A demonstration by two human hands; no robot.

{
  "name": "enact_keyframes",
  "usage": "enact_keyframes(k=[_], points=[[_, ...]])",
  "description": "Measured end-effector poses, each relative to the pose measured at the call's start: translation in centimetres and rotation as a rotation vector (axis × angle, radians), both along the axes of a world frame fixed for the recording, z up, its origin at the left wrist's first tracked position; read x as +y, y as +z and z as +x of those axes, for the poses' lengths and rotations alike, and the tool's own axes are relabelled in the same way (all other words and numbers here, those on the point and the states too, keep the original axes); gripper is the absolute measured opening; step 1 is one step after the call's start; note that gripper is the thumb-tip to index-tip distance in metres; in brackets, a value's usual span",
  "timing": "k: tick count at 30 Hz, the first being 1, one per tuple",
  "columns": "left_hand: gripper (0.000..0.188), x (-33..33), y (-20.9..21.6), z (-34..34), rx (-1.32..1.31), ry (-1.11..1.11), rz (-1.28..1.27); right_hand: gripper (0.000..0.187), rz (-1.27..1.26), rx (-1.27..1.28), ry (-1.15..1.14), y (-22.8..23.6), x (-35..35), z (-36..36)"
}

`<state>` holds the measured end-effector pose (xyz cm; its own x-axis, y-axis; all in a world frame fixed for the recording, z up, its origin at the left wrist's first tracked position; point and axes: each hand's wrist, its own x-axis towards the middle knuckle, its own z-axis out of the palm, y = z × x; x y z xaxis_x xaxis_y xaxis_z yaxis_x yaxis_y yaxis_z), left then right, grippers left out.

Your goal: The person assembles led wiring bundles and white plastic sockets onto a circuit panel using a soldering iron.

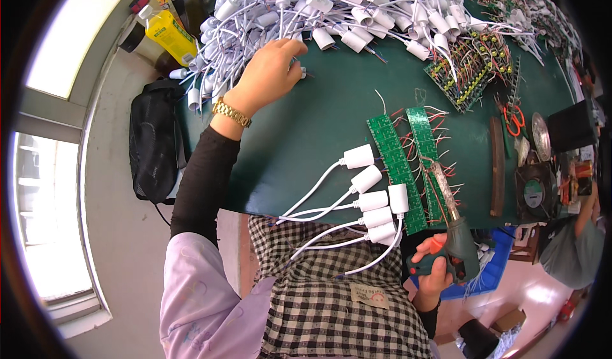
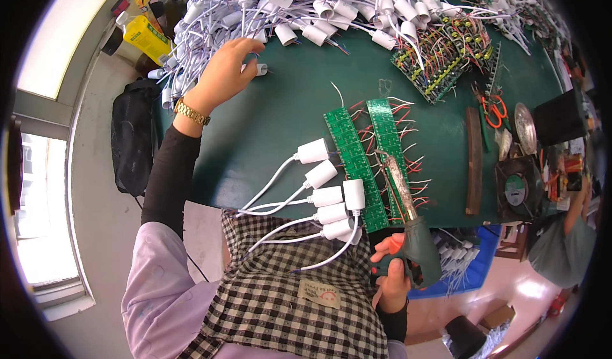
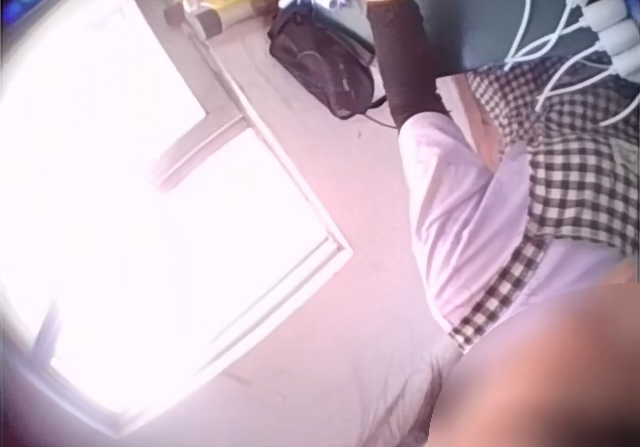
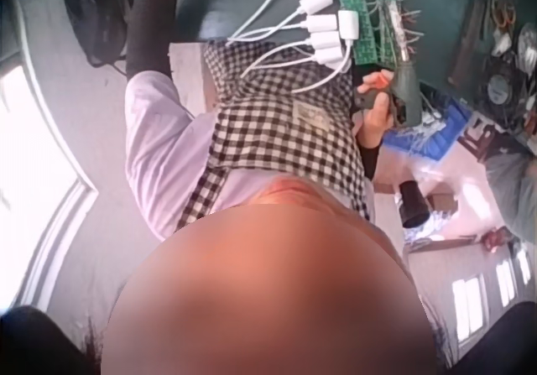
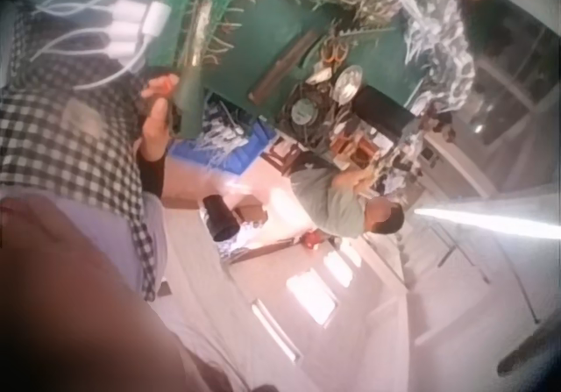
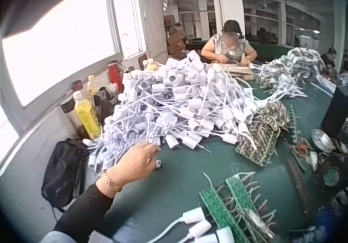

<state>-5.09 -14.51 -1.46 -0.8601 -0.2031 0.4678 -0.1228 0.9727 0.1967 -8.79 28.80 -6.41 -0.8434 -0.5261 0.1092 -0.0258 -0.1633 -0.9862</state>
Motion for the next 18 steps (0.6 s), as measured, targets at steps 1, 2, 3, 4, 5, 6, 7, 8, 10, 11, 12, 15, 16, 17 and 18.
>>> enact_keyframes(k=[1,2,3,4,5,6,7,8,10,11,12,15,16,17,18], points=[[0.022,-0.5,-1.0,-0.5,-0.114,-0.027,0.094,0.046,-0.006,-0.006,0.003,0.0,0.0,-0.1],[0.020,-1.0,-1.9,-0.6,-0.149,-0.037,0.140,0.046,-0.010,-0.013,0.005,0.0,0.0,-0.2],[0.020,-1.2,-2.1,-0.8,-0.155,-0.059,0.153,0.046,0.003,-0.018,-0.016,-0.1,0.0,-0.2],[0.018,-1.3,-2.2,-0.5,-0.174,-0.048,0.253,0.046,0.007,-0.033,-0.014,-0.3,0.2,-0.1],[0.017,-1.3,-2.2,-0.2,-0.195,-0.035,0.352,0.046,0.010,-0.050,-0.012,-0.4,0.3,-0.1],[0.016,-1.1,-2.0,-0.2,-0.210,-0.002,0.334,0.046,0.010,-0.057,-0.017,-0.2,0.0,-0.2],[0.017,-1.1,-2.4,-0.1,-0.166,-0.050,0.274,0.046,0.022,-0.062,-0.030,-0.1,0.0,-0.2],[0.018,-0.6,-2.4,0.0,-0.179,-0.044,0.309,0.046,0.025,-0.059,-0.033,-0.1,0.2,-0.2],[0.019,0.3,-2.6,0.2,-0.195,-0.042,0.342,0.047,0.027,-0.064,-0.040,-0.2,0.0,-0.2],[0.020,0.7,-2.8,0.3,-0.168,-0.015,0.300,0.047,0.031,-0.067,-0.046,-0.3,0.1,-0.3],[0.021,1.1,-3.0,0.5,-0.141,0.016,0.259,0.047,0.028,-0.060,-0.038,-0.4,0.1,-0.4],[0.020,1.6,-3.9,1.1,-0.100,-0.007,0.192,0.047,0.030,-0.058,-0.031,-0.2,0.0,-0.5],[0.017,1.8,-4.4,1.2,-0.052,-0.024,0.140,0.048,0.032,-0.060,-0.029,-0.2,0.0,-0.5],[0.017,2.0,-4.5,1.2,-0.054,-0.025,0.143,0.048,0.035,-0.063,-0.030,-0.2,0.0,-0.6],[0.017,2.2,-4.6,1.3,-0.028,-0.012,0.121,0.048,0.027,-0.070,-0.025,-0.2,0.0,-0.6]])
